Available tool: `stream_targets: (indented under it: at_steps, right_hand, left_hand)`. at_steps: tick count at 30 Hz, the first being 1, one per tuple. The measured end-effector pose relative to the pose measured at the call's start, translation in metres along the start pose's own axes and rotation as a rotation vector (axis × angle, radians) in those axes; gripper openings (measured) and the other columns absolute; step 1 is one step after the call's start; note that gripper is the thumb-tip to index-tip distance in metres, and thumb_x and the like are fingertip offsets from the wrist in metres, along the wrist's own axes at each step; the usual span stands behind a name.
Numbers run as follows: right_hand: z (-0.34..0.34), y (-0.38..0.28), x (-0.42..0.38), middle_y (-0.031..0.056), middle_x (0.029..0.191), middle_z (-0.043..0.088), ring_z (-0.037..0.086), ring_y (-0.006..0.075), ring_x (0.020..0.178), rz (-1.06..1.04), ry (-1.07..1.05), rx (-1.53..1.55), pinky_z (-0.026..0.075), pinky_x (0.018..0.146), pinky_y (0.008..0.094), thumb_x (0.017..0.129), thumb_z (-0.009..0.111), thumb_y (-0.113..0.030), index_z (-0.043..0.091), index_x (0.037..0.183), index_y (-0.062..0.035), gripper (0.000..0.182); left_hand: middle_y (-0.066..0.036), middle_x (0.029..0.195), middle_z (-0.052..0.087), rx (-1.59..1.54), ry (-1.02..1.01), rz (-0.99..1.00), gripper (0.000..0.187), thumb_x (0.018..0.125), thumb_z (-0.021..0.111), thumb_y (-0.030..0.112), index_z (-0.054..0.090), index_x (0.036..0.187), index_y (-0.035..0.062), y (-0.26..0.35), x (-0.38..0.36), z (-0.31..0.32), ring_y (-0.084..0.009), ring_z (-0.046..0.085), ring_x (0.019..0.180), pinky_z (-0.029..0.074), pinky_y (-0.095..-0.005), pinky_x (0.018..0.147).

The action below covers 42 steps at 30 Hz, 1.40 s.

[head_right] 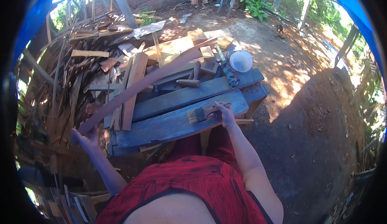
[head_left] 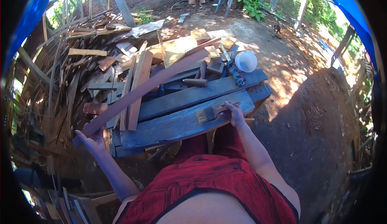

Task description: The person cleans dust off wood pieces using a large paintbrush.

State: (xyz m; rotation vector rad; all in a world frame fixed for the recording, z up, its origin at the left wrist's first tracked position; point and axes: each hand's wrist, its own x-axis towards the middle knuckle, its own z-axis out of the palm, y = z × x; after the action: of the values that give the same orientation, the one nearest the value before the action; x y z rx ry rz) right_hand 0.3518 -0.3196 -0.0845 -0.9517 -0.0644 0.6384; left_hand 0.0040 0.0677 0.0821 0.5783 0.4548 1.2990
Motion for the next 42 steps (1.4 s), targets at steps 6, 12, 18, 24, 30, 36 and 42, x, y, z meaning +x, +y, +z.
stream_targets:
  at_steps: [6,12,18,24,30,36,42]
  right_hand:
    - [0.001,-0.018,0.003,0.0084,0.077,0.061,0.062,0.0202,0.067,0.01,0.103,-0.096,0.052,0.054,0.0294,0.085,0.062,-0.024,0.059,0.082,-0.0057,0.018]
    - [0.025,-0.11,0.009,0.006,0.072,0.06,0.061,0.0154,0.06,-0.35,0.128,-0.099,0.05,0.048,0.0264,0.084,0.061,-0.018,0.058,0.077,-0.0049,0.015]
    - [0.047,-0.129,0.016,0.0034,0.066,0.059,0.057,0.0095,0.05,-0.618,0.269,-0.571,0.046,0.046,0.0219,0.083,0.064,-0.013,0.059,0.078,-0.001,0.015]
    - [0.066,-0.097,0.015,0.0013,0.064,0.057,0.053,0.0058,0.049,-0.684,0.168,-0.908,0.041,0.046,0.0203,0.084,0.065,-0.018,0.058,0.073,-0.0022,0.02]
    - [0.069,-0.068,0.032,0.007,0.066,0.056,0.055,0.0171,0.06,-0.776,0.156,-1.138,0.042,0.056,0.0303,0.083,0.065,-0.018,0.058,0.072,-0.0021,0.02]
    - [0.157,-0.033,-0.014,0.0097,0.071,0.058,0.056,0.0225,0.064,-0.689,-0.069,-1.103,0.042,0.058,0.0325,0.083,0.065,-0.018,0.058,0.071,-0.0018,0.021]
    - [0.263,0.01,-0.069,0.0075,0.07,0.055,0.055,0.0155,0.064,-0.57,-0.575,-0.797,0.042,0.058,0.0301,0.084,0.064,-0.016,0.058,0.073,-0.0016,0.019]
  left_hand:
    - [-0.018,0.096,0.061,0.134,-0.019,-0.056,0.052,0.086,0.05,0.056,0.051,0.098,0.0048,0.008,-0.025,-0.024,-0.0306,0.063,0.086,0.058,-0.0427,0.064]
    - [-0.014,0.091,0.061,0.202,0.001,-0.07,0.05,0.086,0.047,0.059,0.054,0.093,0.0093,0.001,-0.027,-0.038,-0.0271,0.061,0.083,0.054,-0.0443,0.066]
    - [-0.012,0.09,0.06,0.245,0.104,-0.079,0.053,0.086,0.043,0.062,0.054,0.09,0.0097,-0.01,-0.025,-0.039,-0.0266,0.058,0.086,0.049,-0.0416,0.065]
    - [-0.012,0.09,0.061,0.289,0.095,-0.028,0.056,0.086,0.041,0.063,0.053,0.091,0.0083,-0.014,-0.016,-0.038,-0.0269,0.061,0.083,0.052,-0.0405,0.062]
    - [-0.014,0.089,0.062,0.31,0.094,-0.036,0.058,0.085,0.038,0.066,0.052,0.096,0.0104,-0.026,-0.014,-0.053,-0.0275,0.062,0.077,0.053,-0.0387,0.056]
    - [-0.016,0.094,0.062,0.31,0.129,-0.075,0.069,0.081,0.033,0.073,0.053,0.098,0.0087,-0.025,-0.018,-0.058,-0.0317,0.06,0.086,0.051,-0.0473,0.066]
    - [-0.017,0.087,0.062,0.264,0.12,-0.092,0.071,0.084,0.027,0.072,0.049,0.097,0.0054,-0.017,-0.034,-0.053,-0.028,0.062,0.064,0.054,-0.0396,0.05]
